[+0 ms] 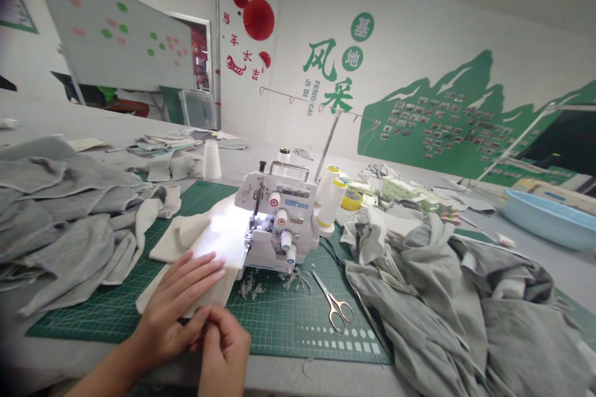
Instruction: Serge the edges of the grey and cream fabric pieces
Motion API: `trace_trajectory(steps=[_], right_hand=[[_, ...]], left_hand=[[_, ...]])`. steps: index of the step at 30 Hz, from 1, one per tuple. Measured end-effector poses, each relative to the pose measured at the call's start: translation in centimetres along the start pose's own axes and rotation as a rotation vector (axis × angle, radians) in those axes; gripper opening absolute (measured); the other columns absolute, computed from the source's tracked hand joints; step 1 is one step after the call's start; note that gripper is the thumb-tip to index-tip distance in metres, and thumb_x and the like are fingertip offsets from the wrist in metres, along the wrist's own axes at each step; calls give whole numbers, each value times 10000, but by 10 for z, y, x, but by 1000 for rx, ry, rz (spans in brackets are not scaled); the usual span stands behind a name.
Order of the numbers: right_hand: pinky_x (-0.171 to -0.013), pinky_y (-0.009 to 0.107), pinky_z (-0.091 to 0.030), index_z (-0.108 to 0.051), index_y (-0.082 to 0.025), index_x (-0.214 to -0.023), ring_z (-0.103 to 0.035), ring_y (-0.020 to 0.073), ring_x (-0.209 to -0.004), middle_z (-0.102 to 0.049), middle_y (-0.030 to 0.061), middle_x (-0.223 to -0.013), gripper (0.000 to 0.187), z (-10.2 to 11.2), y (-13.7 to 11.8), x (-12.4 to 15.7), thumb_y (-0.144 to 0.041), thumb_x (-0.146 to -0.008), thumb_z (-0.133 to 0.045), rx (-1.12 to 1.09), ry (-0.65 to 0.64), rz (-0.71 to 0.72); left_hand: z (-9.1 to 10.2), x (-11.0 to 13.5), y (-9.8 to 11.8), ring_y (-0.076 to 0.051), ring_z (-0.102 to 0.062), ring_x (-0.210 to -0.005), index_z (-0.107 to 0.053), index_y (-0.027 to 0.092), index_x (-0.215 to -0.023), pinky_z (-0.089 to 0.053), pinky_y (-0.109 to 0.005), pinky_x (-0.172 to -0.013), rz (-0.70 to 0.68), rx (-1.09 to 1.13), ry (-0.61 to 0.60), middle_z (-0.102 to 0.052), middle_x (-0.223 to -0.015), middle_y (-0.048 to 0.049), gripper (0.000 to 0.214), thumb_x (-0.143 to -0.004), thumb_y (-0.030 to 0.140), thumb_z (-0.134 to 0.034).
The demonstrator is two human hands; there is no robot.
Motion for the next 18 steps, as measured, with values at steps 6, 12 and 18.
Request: trace_trajectory(steps=[6,12,18], right_hand=[[-564,197,-549,-812,-242,-961,-730,179,-720,-803,45,-892,272,0,-5,-4,-208,-884,-553,75,3,77],[-819,256,-575,-790,-241,-980,-752,202,-904,-800,40,-978,301,3,-13,-8,-143,-891,-519,260,-28,217],[-788,243,-574,-725,-247,-1104,-757,190,-869,-792,33,-990,315,6,4,7,-135,-890,-523,434,79,423]], left_hand=[[2,0,5,-263,-471,-1353,-521,151,-1359,-320,-503,-1153,-13,40,-14,-624,-1352,-107,469,-894,87,-500],[-3,-5,1,-252,-456,-1370,-502,137,-1386,-293,-474,-1178,7,-22,-40,-591,-1395,-115,476,-911,103,-513],[-3,-5,0,-253,-491,-1345,-517,155,-1376,-310,-472,-1177,24,-36,-31,-595,-1395,-107,463,-914,128,-509]])
Point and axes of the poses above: each hand's wrist, its own x-axis away from the middle knuckle, its own z-axis out of the back of the hand, y = z × x, the point moved 1 cm from there along -x, towards the middle knuckle
